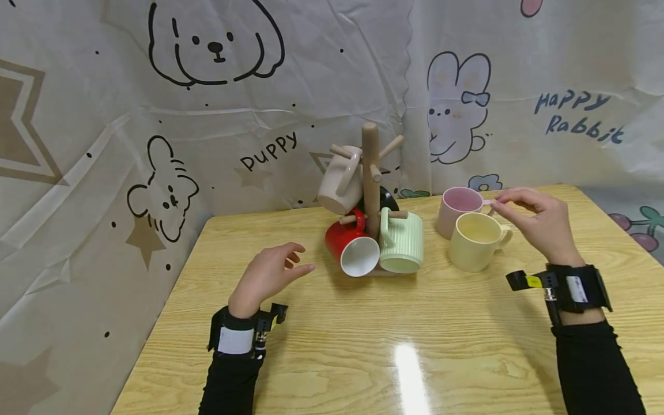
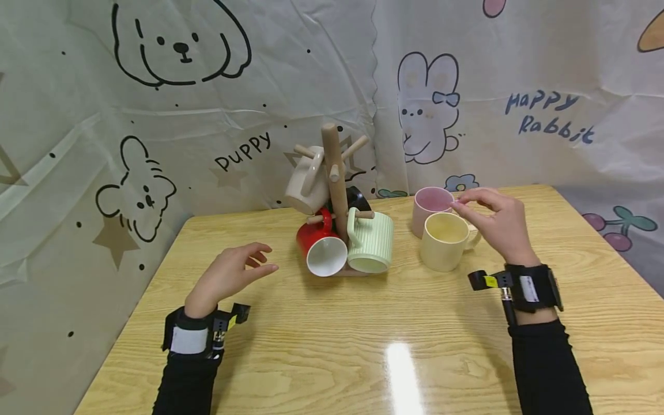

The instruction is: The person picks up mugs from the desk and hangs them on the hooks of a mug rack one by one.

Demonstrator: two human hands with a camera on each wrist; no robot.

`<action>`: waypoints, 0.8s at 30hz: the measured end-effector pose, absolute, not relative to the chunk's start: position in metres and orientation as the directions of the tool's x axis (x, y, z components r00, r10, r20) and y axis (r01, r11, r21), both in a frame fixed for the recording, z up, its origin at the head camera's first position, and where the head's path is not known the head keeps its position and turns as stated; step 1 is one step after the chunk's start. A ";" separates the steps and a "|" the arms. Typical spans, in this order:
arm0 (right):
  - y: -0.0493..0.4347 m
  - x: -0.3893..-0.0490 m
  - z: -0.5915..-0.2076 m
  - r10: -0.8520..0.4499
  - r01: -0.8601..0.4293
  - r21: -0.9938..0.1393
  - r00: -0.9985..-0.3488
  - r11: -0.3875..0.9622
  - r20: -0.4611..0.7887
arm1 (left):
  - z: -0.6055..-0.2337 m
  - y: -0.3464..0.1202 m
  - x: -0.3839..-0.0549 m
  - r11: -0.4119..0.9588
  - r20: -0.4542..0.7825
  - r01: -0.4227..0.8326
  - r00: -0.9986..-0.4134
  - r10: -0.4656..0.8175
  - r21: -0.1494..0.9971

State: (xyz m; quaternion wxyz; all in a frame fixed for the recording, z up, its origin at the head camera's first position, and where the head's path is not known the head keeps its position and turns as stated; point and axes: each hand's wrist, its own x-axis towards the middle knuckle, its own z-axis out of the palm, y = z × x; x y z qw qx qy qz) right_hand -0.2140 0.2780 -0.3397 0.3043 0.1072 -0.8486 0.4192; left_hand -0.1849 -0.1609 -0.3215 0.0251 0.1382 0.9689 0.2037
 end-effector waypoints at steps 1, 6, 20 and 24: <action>0.289 -0.214 -0.345 0.087 -0.383 -0.692 -0.837 0.612 0.541 | -0.322 -0.161 -0.185 0.879 0.002 0.253 -0.961 0.276 0.404; 0.337 -0.220 -0.385 0.118 -0.145 -0.827 -0.962 0.543 0.246 | -0.323 -0.160 -0.185 0.884 -0.011 0.246 -0.962 0.273 0.397; 0.356 -0.243 -0.458 -0.115 -0.197 -0.970 -0.970 -0.144 0.214 | -0.325 -0.159 -0.184 0.889 -0.016 0.239 -0.964 0.266 0.389; 0.354 -0.241 -0.453 -0.068 -0.189 -0.980 -0.979 -0.056 0.192 | -0.324 -0.160 -0.183 0.892 -0.018 0.235 -0.965 0.262 0.386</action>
